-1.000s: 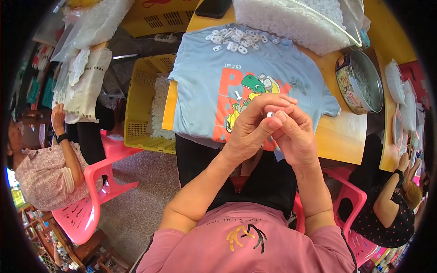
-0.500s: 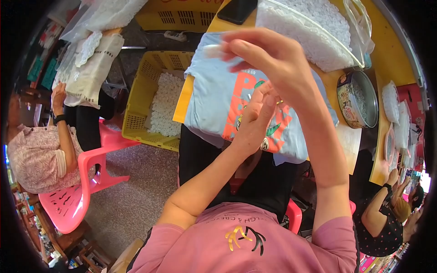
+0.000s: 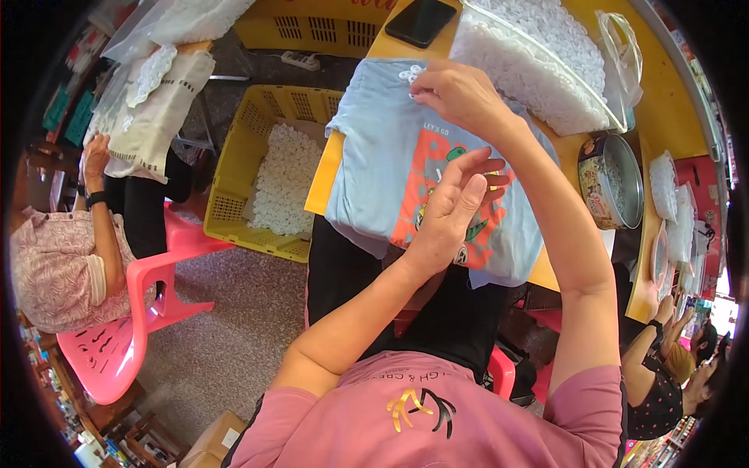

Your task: Attaching small white plastic clips or components to t-shirts at a manual assembly station.

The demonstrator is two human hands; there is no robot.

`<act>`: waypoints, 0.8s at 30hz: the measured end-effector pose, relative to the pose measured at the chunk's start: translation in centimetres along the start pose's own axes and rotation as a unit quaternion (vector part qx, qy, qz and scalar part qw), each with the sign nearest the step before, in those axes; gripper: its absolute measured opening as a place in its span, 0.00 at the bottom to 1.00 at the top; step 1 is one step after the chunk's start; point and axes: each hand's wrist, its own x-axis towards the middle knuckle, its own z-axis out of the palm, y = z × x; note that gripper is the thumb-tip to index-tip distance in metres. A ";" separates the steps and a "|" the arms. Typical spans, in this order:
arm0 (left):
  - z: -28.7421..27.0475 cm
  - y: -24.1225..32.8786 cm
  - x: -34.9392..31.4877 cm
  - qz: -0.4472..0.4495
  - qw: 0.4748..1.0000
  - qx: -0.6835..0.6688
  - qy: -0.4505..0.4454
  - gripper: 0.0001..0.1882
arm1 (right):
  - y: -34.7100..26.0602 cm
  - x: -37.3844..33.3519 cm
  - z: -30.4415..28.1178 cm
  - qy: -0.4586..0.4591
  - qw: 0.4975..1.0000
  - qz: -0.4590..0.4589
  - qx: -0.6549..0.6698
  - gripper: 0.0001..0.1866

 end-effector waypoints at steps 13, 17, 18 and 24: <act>-0.5 -0.9 -0.6 -0.002 0.999 -0.024 0.029 0.14 | -1.2 -4.6 -5.3 0.008 0.896 0.214 0.388 0.12; -0.3 -1.1 -0.4 0.088 0.991 0.082 0.063 0.14 | -3.1 -9.4 -7.1 0.029 0.812 0.298 0.501 0.13; 0.1 -1.2 -0.3 0.143 0.974 0.155 0.083 0.14 | -3.4 -10.6 -7.0 0.034 0.799 0.321 0.507 0.13; 0.9 -1.7 -0.5 0.201 0.899 0.386 0.056 0.15 | -4.5 -16.8 -5.9 0.076 0.671 0.399 0.620 0.12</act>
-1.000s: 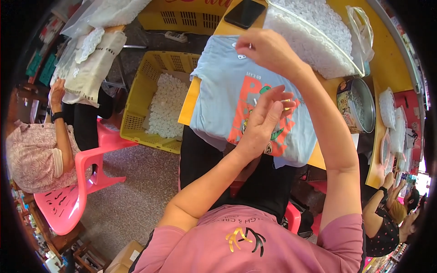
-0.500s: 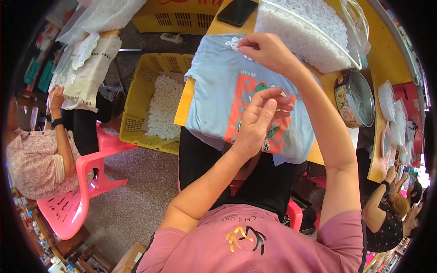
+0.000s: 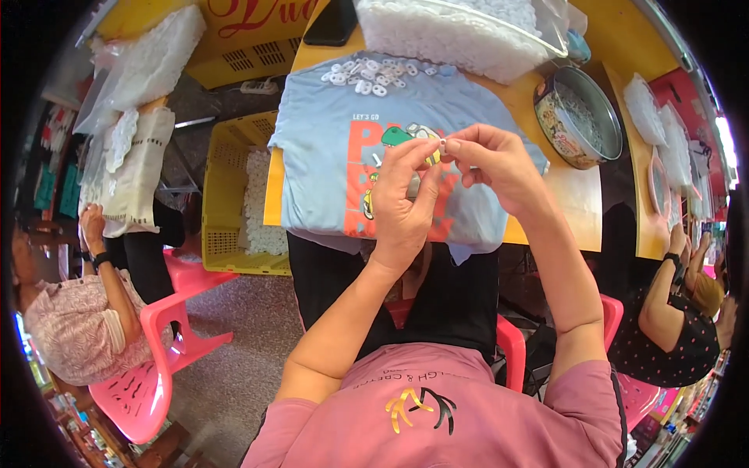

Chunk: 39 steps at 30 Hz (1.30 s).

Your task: Attaching small white plastic clips or components to t-shirts at a manual assembly station.

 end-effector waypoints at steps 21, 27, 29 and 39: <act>-0.5 0.3 -0.1 -0.148 0.977 -0.115 -0.105 0.04 | 4.5 -2.9 1.6 0.090 0.980 -0.175 0.011 0.08; -0.7 0.3 -0.1 -0.138 0.976 -0.106 -0.131 0.05 | 4.2 -3.2 0.8 0.044 0.976 -0.213 0.011 0.07; -0.8 0.4 -0.1 -0.153 0.972 -0.114 -0.135 0.05 | 4.4 -3.1 0.4 0.039 0.962 -0.261 -0.073 0.07; -0.8 0.5 -0.3 -0.140 0.976 -0.120 -0.115 0.03 | 2.1 -0.3 -0.9 0.090 0.911 -0.294 -0.274 0.05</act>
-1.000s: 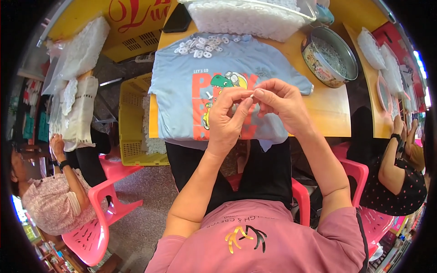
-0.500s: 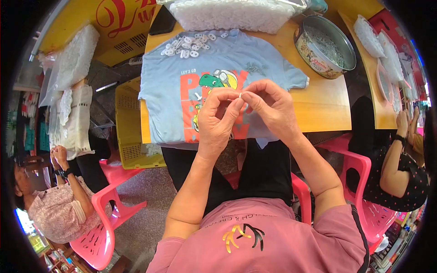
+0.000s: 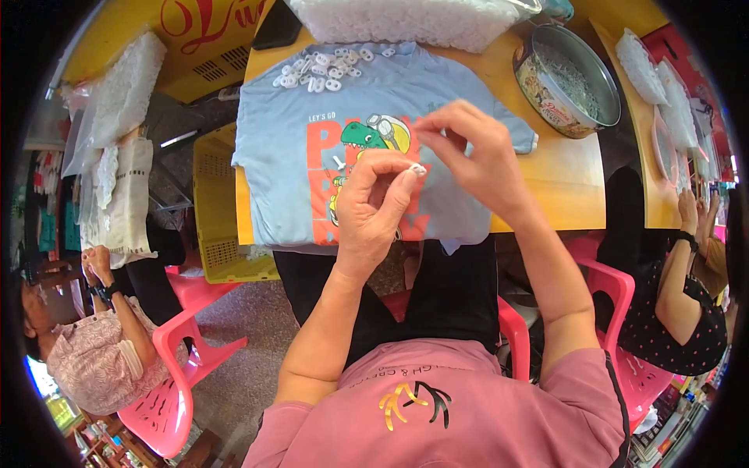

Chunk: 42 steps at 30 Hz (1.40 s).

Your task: Attaching small white plastic clips or components to t-shirts at a manual assembly station.

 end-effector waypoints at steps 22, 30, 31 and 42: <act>0.0 0.0 0.0 -0.030 0.998 -0.049 0.015 0.04 | 2.3 4.2 -1.1 -0.070 0.947 -0.181 -0.256 0.07; 0.3 0.1 0.2 -0.050 0.997 -0.011 0.060 0.06 | -0.1 -0.8 -0.1 -0.087 0.952 0.145 0.254 0.10; 0.3 0.1 0.2 -0.053 0.997 -0.010 0.062 0.06 | 0.0 -1.3 0.4 -0.064 0.955 0.145 0.251 0.10; 0.5 0.2 0.2 -0.030 0.998 0.030 0.047 0.05 | 0.0 -2.7 2.0 -0.001 0.942 0.136 0.306 0.11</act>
